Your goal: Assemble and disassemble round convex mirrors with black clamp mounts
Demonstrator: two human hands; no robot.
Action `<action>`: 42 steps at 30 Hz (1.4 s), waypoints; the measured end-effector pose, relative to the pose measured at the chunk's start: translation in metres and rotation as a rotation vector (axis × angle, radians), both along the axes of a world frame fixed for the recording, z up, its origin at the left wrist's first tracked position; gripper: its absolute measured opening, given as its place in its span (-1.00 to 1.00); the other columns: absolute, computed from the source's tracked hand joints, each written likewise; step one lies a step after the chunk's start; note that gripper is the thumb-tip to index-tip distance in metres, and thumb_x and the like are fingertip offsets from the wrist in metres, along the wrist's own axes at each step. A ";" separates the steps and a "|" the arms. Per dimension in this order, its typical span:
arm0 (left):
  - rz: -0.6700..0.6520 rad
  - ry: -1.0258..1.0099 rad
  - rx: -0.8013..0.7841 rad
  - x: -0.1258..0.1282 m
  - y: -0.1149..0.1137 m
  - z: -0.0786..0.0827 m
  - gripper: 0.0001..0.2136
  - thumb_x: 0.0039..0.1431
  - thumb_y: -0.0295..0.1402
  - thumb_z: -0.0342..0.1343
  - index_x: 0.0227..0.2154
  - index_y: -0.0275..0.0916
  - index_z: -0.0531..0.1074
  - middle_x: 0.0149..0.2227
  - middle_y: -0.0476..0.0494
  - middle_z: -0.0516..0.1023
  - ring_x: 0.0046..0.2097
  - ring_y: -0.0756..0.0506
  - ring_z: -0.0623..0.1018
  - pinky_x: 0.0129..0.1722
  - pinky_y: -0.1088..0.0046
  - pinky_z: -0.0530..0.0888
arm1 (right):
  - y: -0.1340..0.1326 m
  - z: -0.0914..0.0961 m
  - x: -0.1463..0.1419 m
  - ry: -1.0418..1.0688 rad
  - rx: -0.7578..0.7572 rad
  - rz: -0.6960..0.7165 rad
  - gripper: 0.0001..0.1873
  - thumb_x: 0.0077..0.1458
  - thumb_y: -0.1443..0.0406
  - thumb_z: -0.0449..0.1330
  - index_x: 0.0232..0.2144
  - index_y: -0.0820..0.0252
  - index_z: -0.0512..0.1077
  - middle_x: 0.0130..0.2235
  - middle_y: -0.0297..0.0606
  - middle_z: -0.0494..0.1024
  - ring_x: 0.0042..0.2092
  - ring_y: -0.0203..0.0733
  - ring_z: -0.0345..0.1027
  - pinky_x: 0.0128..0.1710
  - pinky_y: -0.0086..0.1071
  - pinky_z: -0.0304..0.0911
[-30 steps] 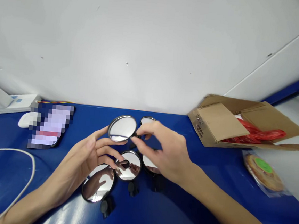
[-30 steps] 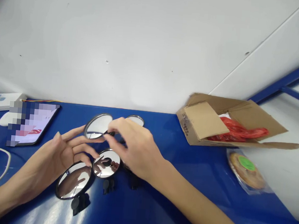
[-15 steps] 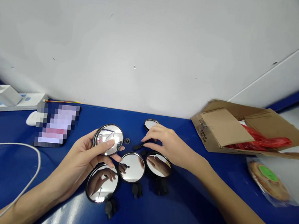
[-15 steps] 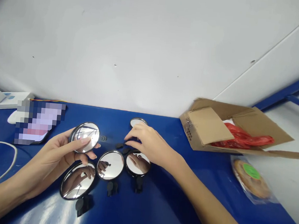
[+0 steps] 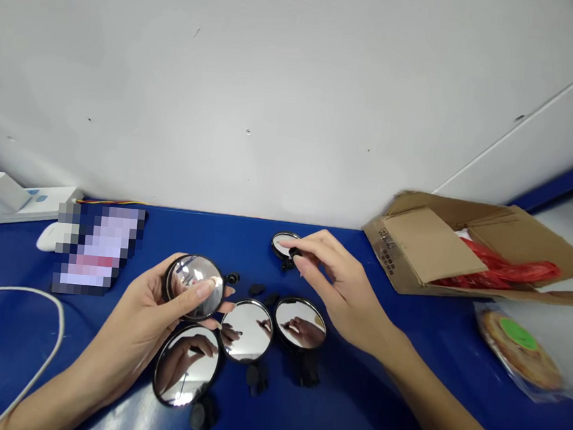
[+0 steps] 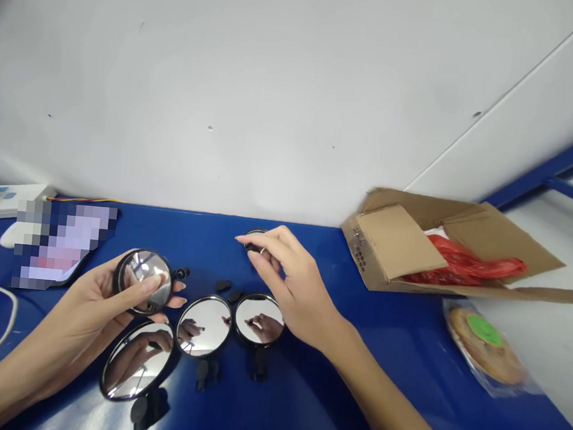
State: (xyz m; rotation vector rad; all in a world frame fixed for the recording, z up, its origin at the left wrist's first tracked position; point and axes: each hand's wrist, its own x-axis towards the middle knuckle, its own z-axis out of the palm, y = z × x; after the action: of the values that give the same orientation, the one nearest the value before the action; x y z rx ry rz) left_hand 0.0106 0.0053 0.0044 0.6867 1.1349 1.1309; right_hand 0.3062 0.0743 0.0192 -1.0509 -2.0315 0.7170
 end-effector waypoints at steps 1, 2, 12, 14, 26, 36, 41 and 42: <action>-0.007 0.033 0.020 0.000 -0.002 0.000 -0.53 0.14 -0.06 0.69 0.03 -0.09 0.73 -0.21 -0.19 0.87 -0.22 -0.24 0.86 -0.28 0.37 0.82 | -0.004 -0.001 -0.002 0.075 -0.043 -0.003 -0.73 0.63 0.16 0.23 0.20 -0.12 0.68 -0.01 -0.22 0.62 -0.08 -0.12 0.52 -0.01 -0.18 0.49; -0.009 0.088 0.044 0.001 -0.004 0.001 -0.51 0.15 -0.04 0.68 0.06 -0.08 0.75 -0.22 -0.17 0.87 -0.23 -0.23 0.86 -0.26 0.38 0.81 | -0.009 -0.002 -0.005 0.148 -0.098 -0.003 -0.80 0.59 0.16 0.30 0.11 -0.11 0.71 -0.05 -0.25 0.64 -0.09 -0.12 0.52 -0.04 -0.21 0.50; -0.027 0.580 0.300 0.006 -0.024 0.010 -0.80 0.16 -0.03 0.63 -0.20 0.09 0.92 -0.24 -0.10 0.91 -0.27 -0.25 0.85 -0.31 0.48 0.75 | -0.042 -0.001 -0.033 0.552 -0.342 0.147 -0.84 0.23 0.37 0.62 -0.20 0.07 0.74 -0.12 -0.23 0.85 -0.06 -0.07 0.78 -0.03 -0.23 0.69; -0.061 0.592 0.342 0.003 -0.026 0.006 -0.82 0.20 -0.03 0.62 -0.17 0.14 0.92 -0.23 -0.08 0.91 -0.29 -0.25 0.85 -0.35 0.47 0.75 | -0.045 -0.001 -0.036 0.572 -0.363 0.150 -0.82 0.20 0.40 0.63 -0.22 0.07 0.75 -0.13 -0.23 0.86 -0.07 -0.06 0.80 -0.02 -0.22 0.71; -0.082 0.518 0.461 0.007 -0.031 0.000 -0.90 0.32 -0.13 0.58 -0.13 0.18 0.92 -0.17 -0.10 0.93 -0.20 -0.33 0.91 -0.22 0.35 0.82 | -0.052 0.000 -0.036 0.564 -0.210 0.132 -0.70 0.12 0.49 0.67 -0.20 0.02 0.80 -0.17 -0.28 0.88 -0.16 -0.13 0.82 -0.07 -0.35 0.76; -0.100 0.521 0.460 0.013 -0.034 0.005 -0.91 0.31 -0.11 0.58 -0.16 0.25 0.91 -0.26 -0.03 0.92 -0.54 -0.14 0.71 -0.54 0.41 0.56 | -0.056 -0.008 -0.043 0.614 -0.274 0.148 -0.76 0.17 0.46 0.65 -0.22 0.03 0.77 -0.18 -0.27 0.87 -0.14 -0.08 0.83 -0.10 -0.33 0.77; -0.041 0.475 0.250 0.018 -0.031 0.010 -0.78 0.15 -0.02 0.64 -0.23 0.04 0.89 -0.41 -0.11 0.85 -0.46 -0.19 0.75 -0.44 0.46 0.65 | -0.050 -0.006 -0.039 0.382 -0.066 0.163 -0.79 0.31 0.39 0.57 -0.06 0.04 0.75 -0.12 -0.26 0.85 -0.12 -0.11 0.79 -0.10 -0.32 0.72; -0.042 0.421 0.202 0.018 -0.029 0.010 -0.75 0.13 -0.05 0.65 -0.19 0.02 0.87 -0.43 -0.10 0.84 -0.44 -0.19 0.77 -0.41 0.47 0.68 | -0.049 -0.005 -0.038 0.323 -0.004 0.176 -0.78 0.33 0.39 0.56 -0.03 0.06 0.74 -0.11 -0.25 0.84 -0.12 -0.13 0.78 -0.10 -0.34 0.70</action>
State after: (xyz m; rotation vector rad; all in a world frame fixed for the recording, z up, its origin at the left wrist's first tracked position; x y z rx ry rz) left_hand 0.0288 -0.0239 0.0140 1.1393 1.3604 1.1027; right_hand 0.2686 0.0248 0.0137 -0.7106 -1.8540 0.9186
